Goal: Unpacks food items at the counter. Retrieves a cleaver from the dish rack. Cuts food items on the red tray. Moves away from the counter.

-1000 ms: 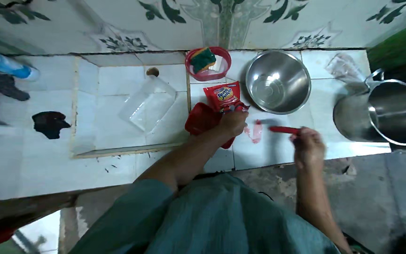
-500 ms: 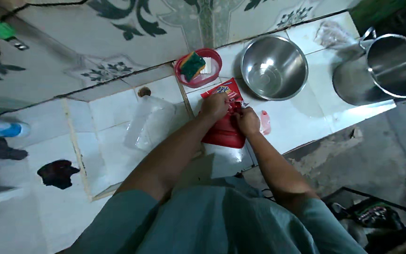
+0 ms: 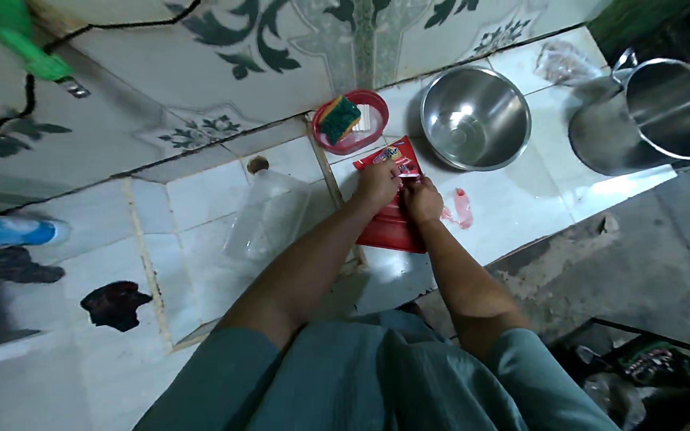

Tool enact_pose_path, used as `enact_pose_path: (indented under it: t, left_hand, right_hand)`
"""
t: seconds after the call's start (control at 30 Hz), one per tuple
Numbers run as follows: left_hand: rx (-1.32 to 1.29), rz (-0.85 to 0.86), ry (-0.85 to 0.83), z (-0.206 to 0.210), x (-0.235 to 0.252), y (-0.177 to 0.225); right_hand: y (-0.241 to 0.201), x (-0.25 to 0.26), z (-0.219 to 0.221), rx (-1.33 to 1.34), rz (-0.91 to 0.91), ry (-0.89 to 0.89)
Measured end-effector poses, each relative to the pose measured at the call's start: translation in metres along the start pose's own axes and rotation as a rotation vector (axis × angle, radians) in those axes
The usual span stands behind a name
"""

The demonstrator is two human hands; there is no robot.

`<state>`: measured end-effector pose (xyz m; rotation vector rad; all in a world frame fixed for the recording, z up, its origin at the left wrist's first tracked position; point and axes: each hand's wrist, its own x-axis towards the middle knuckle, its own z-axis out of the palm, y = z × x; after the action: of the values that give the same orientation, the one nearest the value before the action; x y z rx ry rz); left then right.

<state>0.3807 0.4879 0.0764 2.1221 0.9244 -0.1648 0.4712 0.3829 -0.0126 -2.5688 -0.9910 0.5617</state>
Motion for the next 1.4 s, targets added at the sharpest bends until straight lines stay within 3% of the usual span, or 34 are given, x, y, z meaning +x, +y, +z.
enact_pose_path:
  t: [0.17,0.3,0.5,0.67,0.77,0.97,1.1,1.4]
  left_hand:
    - [-0.025,0.008,0.071,0.007,-0.001,0.000]
    - [-0.013,-0.005,0.079,0.010,-0.004,0.009]
    - [0.015,-0.019,0.118,0.016,-0.011,0.010]
    - [0.061,-0.033,0.201,0.017,-0.016,0.009]
    - [-0.012,0.098,0.294,0.024,-0.029,0.022]
    - [-0.562,0.157,0.114,0.057,-0.058,0.091]
    - [-0.836,0.094,0.047,0.075,-0.061,0.125]
    - [-0.786,0.034,-0.071,0.087,-0.065,0.174]
  right_hand:
    - [0.002,-0.006,-0.007,0.149,0.024,-0.010]
    - [-0.010,-0.003,-0.009,0.101,-0.006,-0.052]
    - [-0.018,-0.003,-0.024,0.240,0.114,-0.134]
    - [0.011,-0.022,-0.049,0.461,-0.006,0.009]
    - [0.035,-0.047,-0.077,0.580,-0.144,0.110]
    - [0.077,-0.077,-0.118,0.633,-0.378,0.257]
    - [0.110,-0.083,-0.141,0.692,-0.387,0.172]
    - [0.159,-0.092,-0.176,0.513,-0.488,0.433]
